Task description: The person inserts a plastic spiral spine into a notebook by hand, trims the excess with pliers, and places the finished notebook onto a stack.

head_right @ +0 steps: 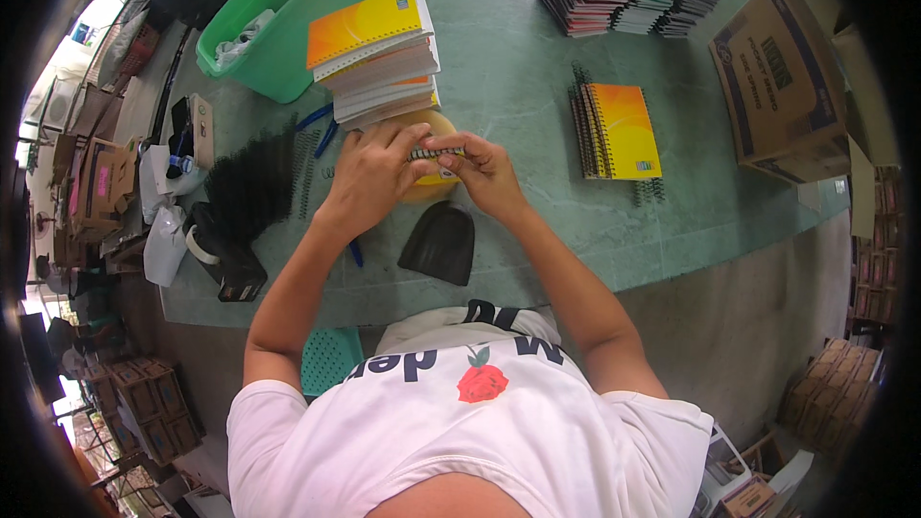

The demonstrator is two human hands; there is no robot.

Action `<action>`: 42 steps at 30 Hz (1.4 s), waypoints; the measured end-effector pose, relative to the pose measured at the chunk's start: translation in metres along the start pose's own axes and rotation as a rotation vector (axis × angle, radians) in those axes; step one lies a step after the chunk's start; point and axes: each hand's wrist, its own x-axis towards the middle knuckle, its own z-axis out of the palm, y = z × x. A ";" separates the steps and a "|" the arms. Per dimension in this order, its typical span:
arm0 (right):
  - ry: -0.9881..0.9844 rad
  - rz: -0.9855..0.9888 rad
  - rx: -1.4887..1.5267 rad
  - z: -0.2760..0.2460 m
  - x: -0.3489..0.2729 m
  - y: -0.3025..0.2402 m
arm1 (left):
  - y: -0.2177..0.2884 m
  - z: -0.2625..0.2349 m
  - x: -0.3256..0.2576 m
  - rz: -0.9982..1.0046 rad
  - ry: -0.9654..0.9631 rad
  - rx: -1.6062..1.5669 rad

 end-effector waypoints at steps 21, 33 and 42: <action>0.095 -0.132 -0.691 0.001 -0.014 -0.002 | 0.019 0.013 0.017 -0.014 0.006 -0.323; 0.363 0.120 -0.349 -0.018 -0.027 -0.027 | 0.051 0.025 -0.013 0.029 -0.249 -0.502; 0.520 0.279 -0.894 -0.188 -0.046 -0.117 | -0.057 -0.028 -0.081 -0.520 -0.180 -0.003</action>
